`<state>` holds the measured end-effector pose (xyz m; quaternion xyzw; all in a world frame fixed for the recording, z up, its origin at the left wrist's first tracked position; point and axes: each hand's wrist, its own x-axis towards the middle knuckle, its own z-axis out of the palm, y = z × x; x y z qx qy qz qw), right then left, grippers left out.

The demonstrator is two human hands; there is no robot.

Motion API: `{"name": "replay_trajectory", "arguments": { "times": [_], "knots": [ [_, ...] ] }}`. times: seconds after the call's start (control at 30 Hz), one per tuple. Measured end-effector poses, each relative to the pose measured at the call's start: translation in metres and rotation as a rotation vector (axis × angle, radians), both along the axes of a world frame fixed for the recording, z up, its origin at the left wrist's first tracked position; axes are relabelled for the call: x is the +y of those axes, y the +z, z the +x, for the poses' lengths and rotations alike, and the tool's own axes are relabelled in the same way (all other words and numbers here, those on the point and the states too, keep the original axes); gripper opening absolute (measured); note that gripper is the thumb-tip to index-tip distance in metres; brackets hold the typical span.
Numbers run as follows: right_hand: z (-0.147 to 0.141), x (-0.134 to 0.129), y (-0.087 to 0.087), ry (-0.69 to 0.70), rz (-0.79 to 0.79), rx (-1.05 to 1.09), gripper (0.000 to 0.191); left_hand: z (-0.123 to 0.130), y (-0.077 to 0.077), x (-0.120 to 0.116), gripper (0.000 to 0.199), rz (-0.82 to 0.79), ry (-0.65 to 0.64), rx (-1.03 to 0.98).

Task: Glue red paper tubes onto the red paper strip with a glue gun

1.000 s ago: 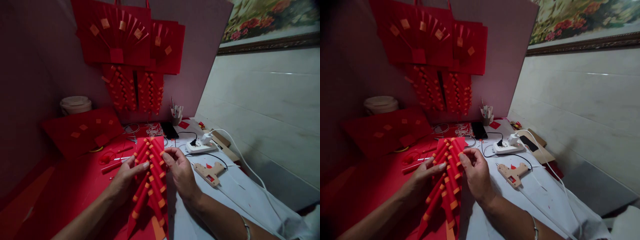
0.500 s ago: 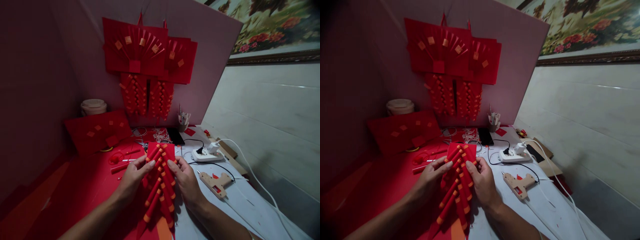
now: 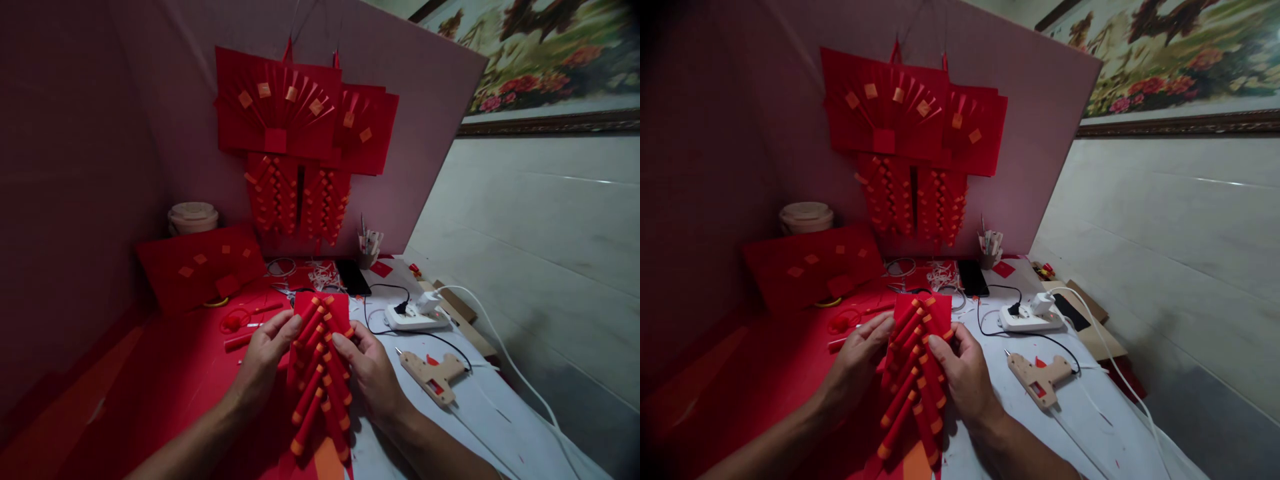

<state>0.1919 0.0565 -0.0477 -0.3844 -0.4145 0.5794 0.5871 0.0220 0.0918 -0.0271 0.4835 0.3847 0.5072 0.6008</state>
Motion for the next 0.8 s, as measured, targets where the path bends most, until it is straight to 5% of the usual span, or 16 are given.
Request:
{"name": "replay_trajectory", "arguments": {
  "times": [0.43,0.63,0.8],
  "knots": [
    [-0.007,-0.011,0.011,0.089,0.008,-0.026,0.036,0.0,0.008,-0.005,0.029,0.032,0.053,-0.038],
    [-0.002,-0.006,0.017,-0.053,0.078,-0.01,0.032,-0.007,0.0,-0.001,0.047,0.064,0.083,-0.101],
    [0.005,-0.011,0.03,-0.211,0.192,-0.126,0.031,-0.012,-0.003,0.009,0.041,0.076,0.098,-0.094]
  ]
}}
